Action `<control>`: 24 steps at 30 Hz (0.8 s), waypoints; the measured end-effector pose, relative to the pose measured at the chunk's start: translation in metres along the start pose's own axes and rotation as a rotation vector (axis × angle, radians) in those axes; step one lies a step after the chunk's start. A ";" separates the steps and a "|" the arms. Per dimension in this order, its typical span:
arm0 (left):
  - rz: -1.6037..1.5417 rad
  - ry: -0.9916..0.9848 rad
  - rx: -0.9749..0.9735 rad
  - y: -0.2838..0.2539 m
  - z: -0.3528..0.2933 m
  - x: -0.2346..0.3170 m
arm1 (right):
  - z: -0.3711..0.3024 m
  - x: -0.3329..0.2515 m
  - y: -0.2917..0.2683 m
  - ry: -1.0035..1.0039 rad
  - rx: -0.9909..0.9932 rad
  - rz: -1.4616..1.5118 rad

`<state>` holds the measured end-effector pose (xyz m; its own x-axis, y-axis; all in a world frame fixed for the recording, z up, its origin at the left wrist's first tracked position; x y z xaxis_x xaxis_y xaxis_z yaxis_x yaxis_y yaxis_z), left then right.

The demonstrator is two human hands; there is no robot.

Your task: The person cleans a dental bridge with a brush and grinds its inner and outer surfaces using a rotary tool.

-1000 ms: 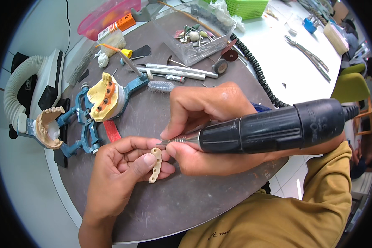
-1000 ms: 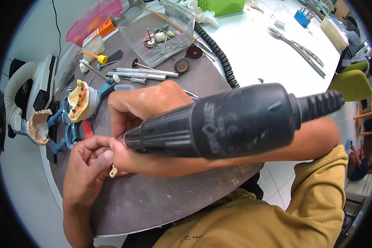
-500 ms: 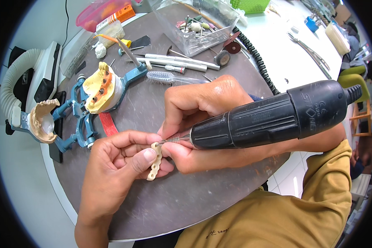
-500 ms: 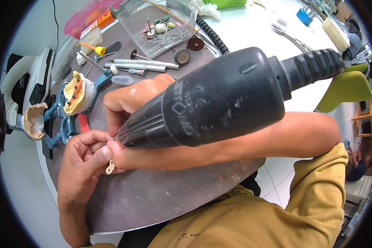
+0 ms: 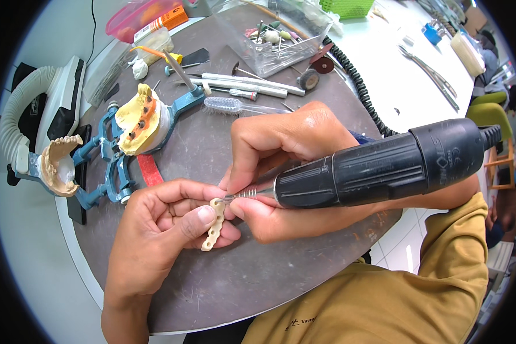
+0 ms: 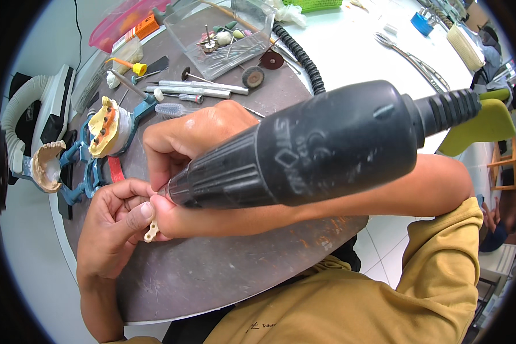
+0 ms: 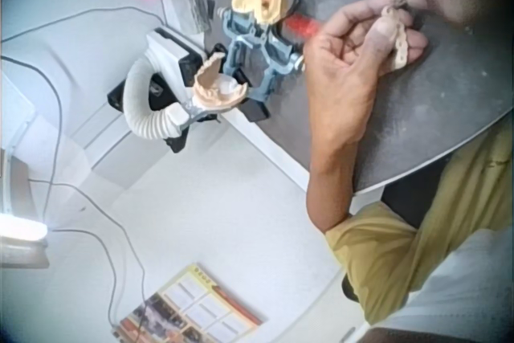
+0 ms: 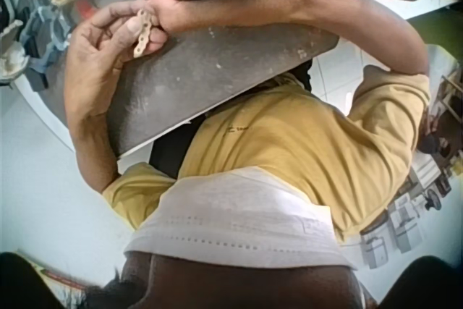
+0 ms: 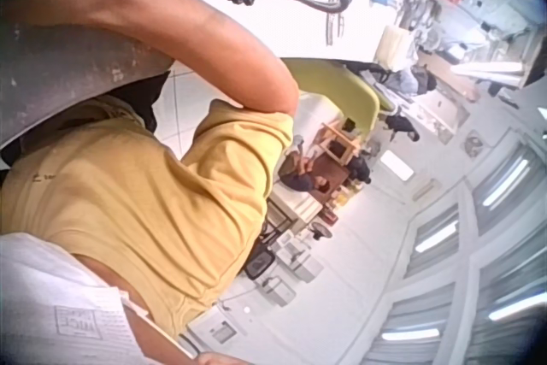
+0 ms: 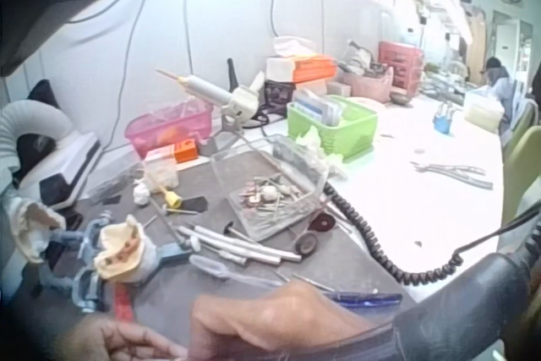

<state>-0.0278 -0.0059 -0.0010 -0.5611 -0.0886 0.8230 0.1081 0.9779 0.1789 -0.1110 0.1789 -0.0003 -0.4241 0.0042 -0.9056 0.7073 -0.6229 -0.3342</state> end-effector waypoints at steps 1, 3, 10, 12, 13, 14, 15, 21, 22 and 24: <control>-0.001 -0.005 -0.001 0.001 0.000 0.001 | 0.000 0.000 0.000 -0.005 -0.006 -0.011; 0.000 -0.009 -0.004 0.001 0.000 0.002 | 0.000 -0.002 -0.001 0.000 -0.016 -0.035; 0.014 -0.011 0.018 0.001 -0.001 0.000 | 0.002 -0.001 0.000 -0.011 -0.012 -0.123; 0.031 -0.011 0.019 0.003 -0.002 0.002 | 0.001 0.001 0.001 -0.009 -0.004 -0.077; 0.041 -0.008 0.016 0.003 -0.002 0.002 | 0.001 0.002 0.001 -0.013 -0.005 -0.058; 0.050 -0.006 0.013 0.004 -0.002 0.003 | 0.000 0.003 0.002 -0.018 -0.005 -0.039; 0.047 0.005 0.011 0.004 -0.002 0.002 | 0.000 0.003 0.001 -0.026 -0.008 -0.026; 0.061 0.009 0.033 0.005 -0.001 0.001 | 0.000 0.003 0.002 -0.022 0.009 0.028; 0.062 0.014 0.032 0.006 -0.002 0.001 | -0.001 0.003 0.002 -0.037 0.019 0.035; 0.065 0.023 0.026 0.006 -0.001 0.002 | 0.000 -0.001 0.001 -0.044 0.001 0.004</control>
<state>-0.0269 0.0000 0.0022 -0.5346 -0.0286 0.8446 0.1219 0.9864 0.1106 -0.1105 0.1784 0.0002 -0.4460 -0.0327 -0.8944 0.7084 -0.6237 -0.3305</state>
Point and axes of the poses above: each hand's wrist, its own z-axis towards the middle knuckle, its own y-axis out of the palm, x = y × z, the point moved 3 cm from there along z, towards the middle knuckle, and after that the axes turned 3 degrees about -y, right-handed, at the moved point
